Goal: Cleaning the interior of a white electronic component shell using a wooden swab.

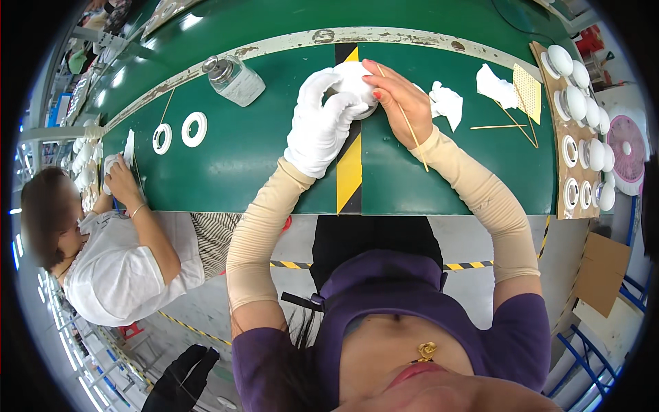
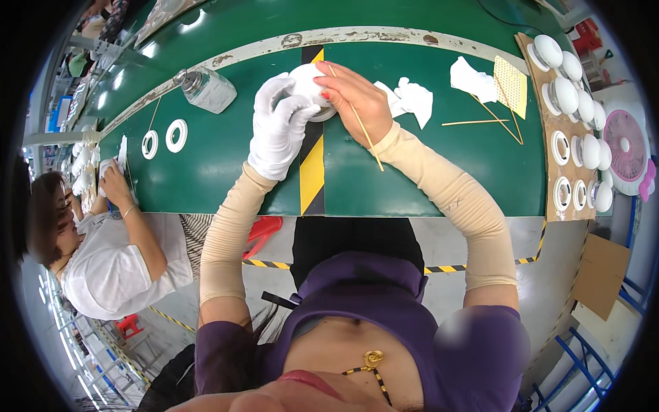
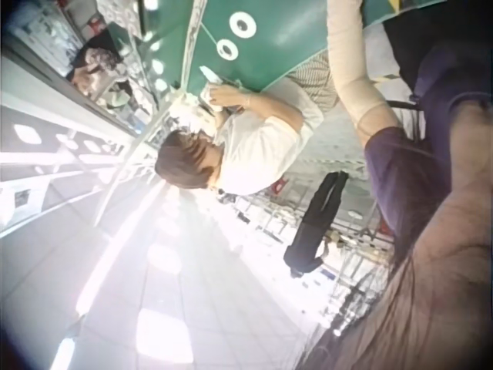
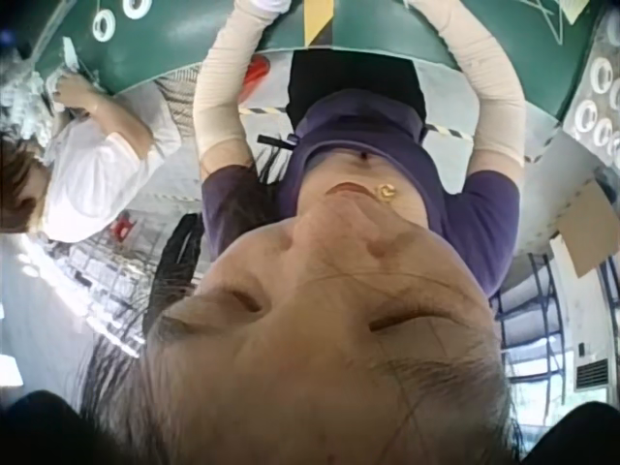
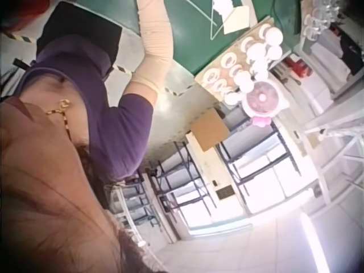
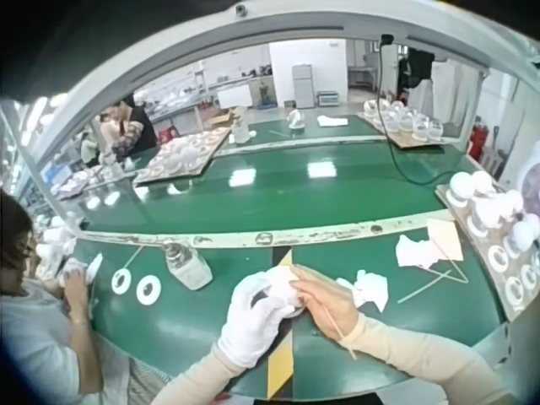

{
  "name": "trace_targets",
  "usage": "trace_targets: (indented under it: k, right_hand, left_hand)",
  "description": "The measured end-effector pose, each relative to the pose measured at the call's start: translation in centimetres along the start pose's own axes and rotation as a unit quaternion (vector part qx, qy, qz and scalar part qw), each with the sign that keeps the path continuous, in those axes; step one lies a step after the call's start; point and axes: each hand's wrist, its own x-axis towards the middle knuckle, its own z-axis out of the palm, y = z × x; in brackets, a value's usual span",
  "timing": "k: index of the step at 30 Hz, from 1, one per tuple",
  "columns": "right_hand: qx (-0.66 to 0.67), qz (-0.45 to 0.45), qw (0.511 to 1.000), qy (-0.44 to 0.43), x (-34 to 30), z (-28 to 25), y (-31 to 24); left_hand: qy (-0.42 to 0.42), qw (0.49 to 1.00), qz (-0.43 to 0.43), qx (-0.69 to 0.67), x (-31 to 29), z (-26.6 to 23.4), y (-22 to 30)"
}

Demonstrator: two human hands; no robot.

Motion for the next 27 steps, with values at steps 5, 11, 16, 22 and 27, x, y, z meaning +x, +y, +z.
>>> trace_targets:
  k: [5, 11, 16, 22, 27]
  right_hand:
    - [-0.016, 0.002, 1.000, 0.002, 0.1, 0.1, -0.3]
    - [-0.037, -0.004, 0.999, -0.002, 0.2, 0.1, -0.4]
    - [-0.068, -0.035, 0.997, 0.022, 0.5, 0.2, -0.4]
    - [-0.070, -0.035, 0.997, 0.021, 0.6, 0.4, -0.7]
    - [-0.072, -0.036, 0.996, 0.024, 0.5, 0.4, -0.8]
  left_hand:
    - [0.001, 0.998, 0.028, 0.052, 0.1, -0.3, -0.1]
    - [0.017, 1.000, -0.002, 0.010, -0.1, 0.1, -0.5]
    - [0.027, 0.998, -0.044, -0.033, 0.0, 0.2, -0.6]
    - [0.040, 0.995, -0.057, -0.069, 0.1, 0.0, -0.9]
    - [0.052, 0.993, -0.065, -0.082, 0.3, 0.0, -0.9]
